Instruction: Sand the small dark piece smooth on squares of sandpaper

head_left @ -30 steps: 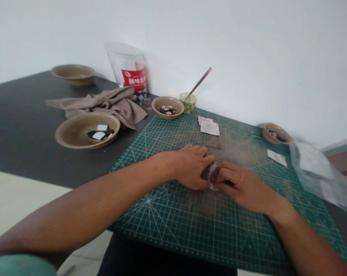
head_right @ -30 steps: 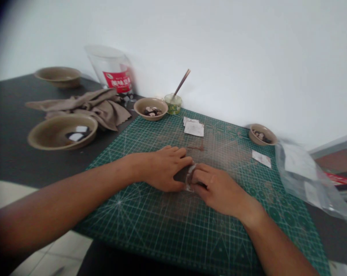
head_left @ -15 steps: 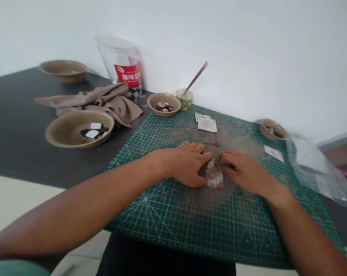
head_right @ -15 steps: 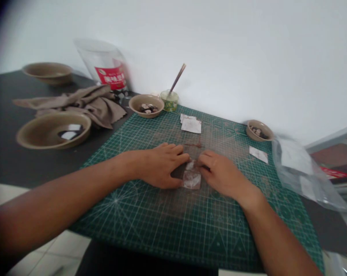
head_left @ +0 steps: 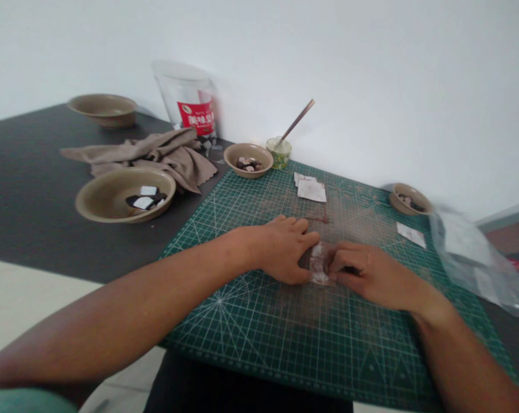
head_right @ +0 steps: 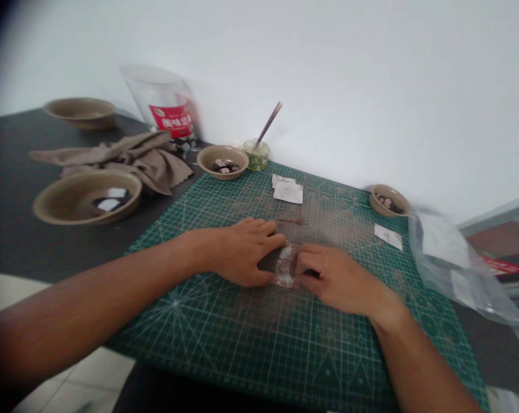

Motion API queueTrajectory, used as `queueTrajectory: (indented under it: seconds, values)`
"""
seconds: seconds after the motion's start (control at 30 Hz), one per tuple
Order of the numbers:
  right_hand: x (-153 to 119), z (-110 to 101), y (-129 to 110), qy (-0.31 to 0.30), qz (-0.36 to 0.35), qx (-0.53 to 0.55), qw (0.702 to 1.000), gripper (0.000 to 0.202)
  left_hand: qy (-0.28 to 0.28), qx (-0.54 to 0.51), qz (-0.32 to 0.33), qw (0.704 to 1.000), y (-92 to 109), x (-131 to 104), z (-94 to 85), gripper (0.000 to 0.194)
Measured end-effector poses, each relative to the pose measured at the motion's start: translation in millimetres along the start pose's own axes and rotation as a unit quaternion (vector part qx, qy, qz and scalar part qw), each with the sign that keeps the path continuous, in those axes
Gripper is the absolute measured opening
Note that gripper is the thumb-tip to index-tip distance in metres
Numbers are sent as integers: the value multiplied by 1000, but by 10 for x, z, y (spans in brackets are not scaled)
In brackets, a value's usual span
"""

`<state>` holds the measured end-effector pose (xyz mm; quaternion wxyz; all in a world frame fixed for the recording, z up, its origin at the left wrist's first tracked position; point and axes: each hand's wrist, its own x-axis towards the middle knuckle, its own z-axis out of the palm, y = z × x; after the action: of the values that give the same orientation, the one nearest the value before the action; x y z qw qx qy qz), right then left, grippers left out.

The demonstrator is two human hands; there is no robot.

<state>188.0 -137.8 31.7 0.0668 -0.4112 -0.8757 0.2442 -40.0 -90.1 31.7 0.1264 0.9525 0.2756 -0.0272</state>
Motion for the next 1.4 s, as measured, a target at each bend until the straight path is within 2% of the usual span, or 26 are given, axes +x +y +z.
queueTrajectory:
  seconds: [0.1,0.2,0.27,0.33,0.4,0.57,0.63,0.73,0.8,0.9,0.97,1.07,1.1,1.17,1.27,1.33,1.4]
  values:
    - [34,46,-40,20,-21,7,1000,12,0,-2,-1,1000,-1,1,-1,57]
    - [56,26,3,66,27,-44,996,12,3,5,-13,1000,1,3,5,60]
    - [40,-4,20,49,33,-44,997,11,3,8,-13,1000,6,1,4,60]
    - [22,-7,-3,8,7,-11,1000,12,0,3,-8,1000,11,-2,-3,57]
    - [23,16,-38,-2,-13,10,1000,12,-4,-2,-5,1000,14,-4,-11,56]
    - [31,9,-10,75,59,-56,994,12,0,7,-8,1000,8,-2,-12,59]
    - [11,-10,-3,47,55,-43,996,12,-2,7,-6,1000,7,-1,-10,61]
    - [10,17,-33,7,3,1,1000,13,-7,-1,-5,1000,7,1,-5,60]
    - [35,44,-35,36,0,-6,999,14,-3,-3,-7,1000,8,3,-2,59]
    - [47,32,10,86,53,-60,993,13,4,2,-11,1000,10,3,0,58]
    - [24,8,22,68,63,-64,994,13,2,1,-11,1000,11,0,-4,58]
    - [-3,18,-22,5,5,0,1000,13,-2,-4,-6,1000,11,-3,-8,56]
    - [-1,31,-37,1,-9,15,1000,13,-2,-5,-4,1000,10,-2,-7,56]
    - [12,47,-45,31,6,3,999,13,-1,-2,-4,1000,7,1,-3,55]
    - [8,19,-13,74,71,-56,993,12,4,5,-9,1000,2,5,6,58]
    - [-15,-3,-14,38,60,-44,997,13,4,5,-7,1000,2,4,5,59]
    - [-26,5,-44,-10,13,3,1000,13,1,0,-1,1000,5,1,-1,58]
